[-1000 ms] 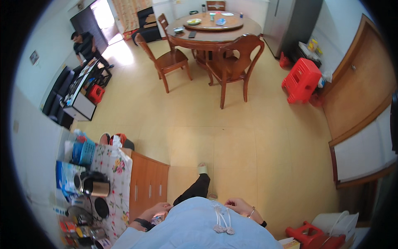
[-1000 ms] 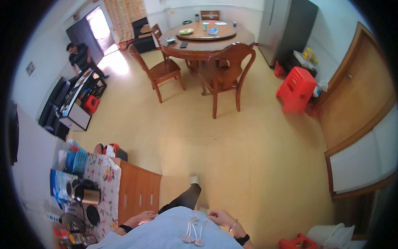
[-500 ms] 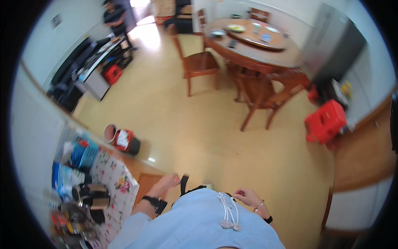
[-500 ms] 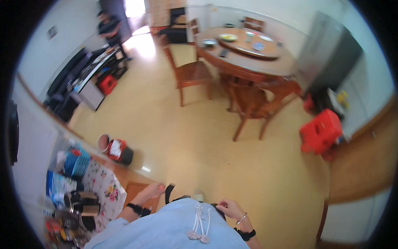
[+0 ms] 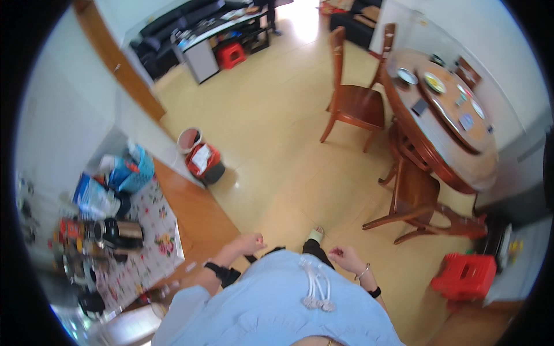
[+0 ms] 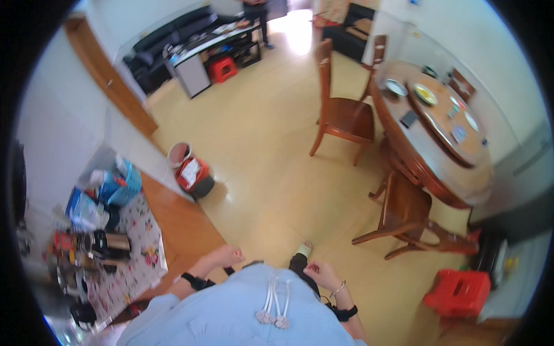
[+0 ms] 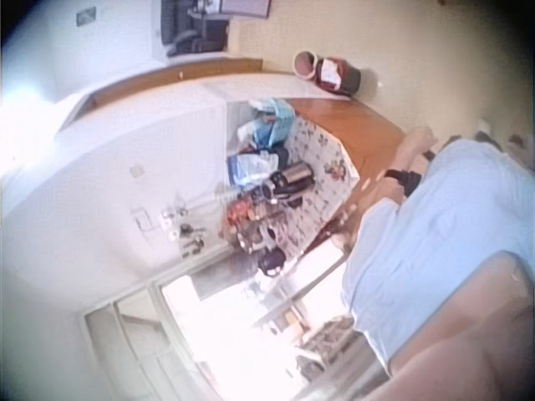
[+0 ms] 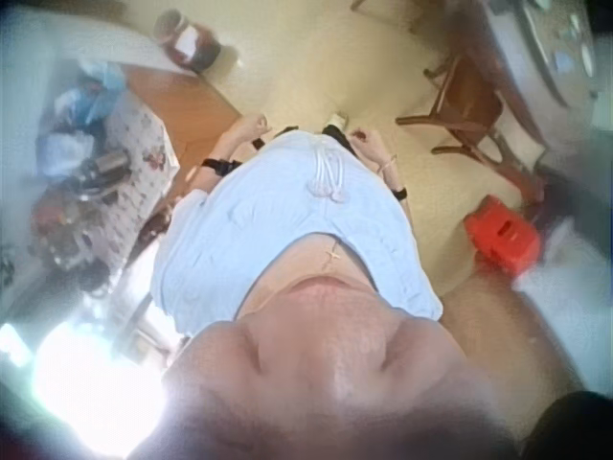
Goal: The person prepares food, handles trash, and then uses water and a scoop to clean a squat toilet.
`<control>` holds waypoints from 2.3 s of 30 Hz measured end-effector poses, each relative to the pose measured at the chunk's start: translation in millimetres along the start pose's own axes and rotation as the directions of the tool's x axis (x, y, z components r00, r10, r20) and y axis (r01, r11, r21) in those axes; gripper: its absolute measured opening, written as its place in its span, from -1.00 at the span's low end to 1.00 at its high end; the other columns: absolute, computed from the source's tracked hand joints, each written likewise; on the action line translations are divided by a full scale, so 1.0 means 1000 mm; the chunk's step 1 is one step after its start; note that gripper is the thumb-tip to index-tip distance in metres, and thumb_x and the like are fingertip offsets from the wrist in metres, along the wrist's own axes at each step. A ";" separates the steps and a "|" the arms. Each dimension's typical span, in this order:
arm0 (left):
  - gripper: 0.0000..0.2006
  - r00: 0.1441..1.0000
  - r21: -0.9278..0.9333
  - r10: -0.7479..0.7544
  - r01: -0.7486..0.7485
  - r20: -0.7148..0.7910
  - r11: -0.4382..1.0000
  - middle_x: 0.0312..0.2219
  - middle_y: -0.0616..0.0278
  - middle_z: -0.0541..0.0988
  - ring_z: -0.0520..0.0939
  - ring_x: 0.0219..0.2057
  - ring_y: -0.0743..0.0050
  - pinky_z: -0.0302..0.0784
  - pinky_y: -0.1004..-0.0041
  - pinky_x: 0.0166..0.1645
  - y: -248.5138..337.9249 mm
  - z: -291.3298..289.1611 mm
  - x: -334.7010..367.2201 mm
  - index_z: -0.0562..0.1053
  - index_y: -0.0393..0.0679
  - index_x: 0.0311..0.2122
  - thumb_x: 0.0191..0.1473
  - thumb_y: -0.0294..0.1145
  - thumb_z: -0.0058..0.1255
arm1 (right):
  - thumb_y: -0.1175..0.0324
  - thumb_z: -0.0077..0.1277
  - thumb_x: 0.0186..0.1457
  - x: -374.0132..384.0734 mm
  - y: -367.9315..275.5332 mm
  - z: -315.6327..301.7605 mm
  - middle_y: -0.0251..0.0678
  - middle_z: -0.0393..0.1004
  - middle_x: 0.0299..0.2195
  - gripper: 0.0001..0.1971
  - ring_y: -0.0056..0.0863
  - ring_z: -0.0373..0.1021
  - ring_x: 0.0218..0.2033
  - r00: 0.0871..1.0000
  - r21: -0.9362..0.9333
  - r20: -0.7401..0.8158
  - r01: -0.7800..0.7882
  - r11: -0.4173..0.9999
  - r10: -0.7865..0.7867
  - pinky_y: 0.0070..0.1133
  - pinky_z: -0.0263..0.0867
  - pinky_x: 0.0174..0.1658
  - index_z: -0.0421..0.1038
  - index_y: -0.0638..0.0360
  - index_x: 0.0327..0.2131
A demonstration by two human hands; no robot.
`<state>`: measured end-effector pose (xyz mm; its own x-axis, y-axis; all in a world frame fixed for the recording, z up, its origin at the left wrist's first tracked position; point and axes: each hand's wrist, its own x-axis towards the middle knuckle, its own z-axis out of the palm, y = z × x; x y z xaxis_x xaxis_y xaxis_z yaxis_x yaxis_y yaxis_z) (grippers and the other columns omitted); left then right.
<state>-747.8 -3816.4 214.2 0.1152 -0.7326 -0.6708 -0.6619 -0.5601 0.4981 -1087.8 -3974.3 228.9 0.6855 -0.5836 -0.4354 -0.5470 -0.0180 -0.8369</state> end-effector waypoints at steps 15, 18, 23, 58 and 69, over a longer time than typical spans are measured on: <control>-0.72 0.878 -0.437 -0.389 0.245 -0.277 0.865 -0.42 0.07 0.54 0.53 -0.31 0.09 0.43 0.27 -0.24 -0.024 0.025 -0.016 0.47 -0.15 -0.36 -0.05 -0.14 0.00 | 0.33 0.08 -0.04 0.215 -0.145 -0.090 -0.28 0.46 -0.58 -0.81 -0.62 0.36 -0.56 0.881 -0.374 0.416 0.392 0.840 -0.225 -0.65 0.30 -0.45 0.45 0.28 -0.41; -0.71 0.809 -0.517 -0.472 0.252 -0.352 0.818 -0.40 0.07 0.55 0.54 -0.32 0.08 0.43 0.29 -0.23 -0.041 0.024 -0.026 0.47 -0.17 -0.33 -0.04 -0.14 -0.03 | 0.31 0.06 -0.04 0.237 -0.142 -0.051 -0.20 0.47 -0.56 -0.81 -0.49 0.40 -0.54 0.862 -0.203 0.451 0.351 0.914 -0.230 -0.60 0.32 -0.42 0.44 0.27 -0.43; -0.68 0.596 -0.674 -0.663 0.258 -0.453 0.693 -0.32 0.00 0.54 0.54 -0.25 0.05 0.43 0.25 -0.16 -0.042 0.015 -0.068 0.47 -0.16 -0.27 -0.02 -0.12 -0.08 | 0.32 0.04 -0.01 0.254 -0.195 0.024 -0.28 0.47 -0.53 -0.81 -0.57 0.38 -0.52 0.660 -0.268 0.724 0.540 0.798 -0.203 -0.63 0.30 -0.41 0.43 0.25 -0.39; -0.67 0.483 -0.911 -0.868 0.399 0.112 0.104 -0.37 0.00 0.56 0.57 -0.30 0.13 0.45 0.30 -0.20 -0.064 -0.028 0.094 0.50 -0.21 -0.32 -0.03 -0.13 0.01 | 0.28 0.04 -0.03 0.685 -0.294 0.089 -0.33 0.43 -0.62 -0.79 -0.60 0.38 -0.63 0.664 -0.426 0.745 0.396 0.813 0.067 -0.63 0.30 -0.52 0.41 0.26 -0.46; -0.78 0.300 -0.969 -0.922 0.048 0.245 -0.241 -0.42 0.29 0.55 0.54 -0.40 0.52 0.40 0.50 -0.34 -0.139 -0.113 0.081 0.45 -0.15 -0.24 0.08 -0.25 -0.05 | 0.29 -0.02 -0.07 0.862 -0.329 0.246 -0.26 0.46 -0.65 -0.80 -0.54 0.41 -0.66 0.698 -0.483 0.696 0.286 0.827 0.165 -0.56 0.33 -0.55 0.43 0.26 -0.51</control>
<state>-563.0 -3841.3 153.1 0.4637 0.3913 -0.7949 0.8832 -0.2745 0.3801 -198.4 -4271.5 47.4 0.7230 0.1548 -0.6733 -0.4886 -0.5743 -0.6568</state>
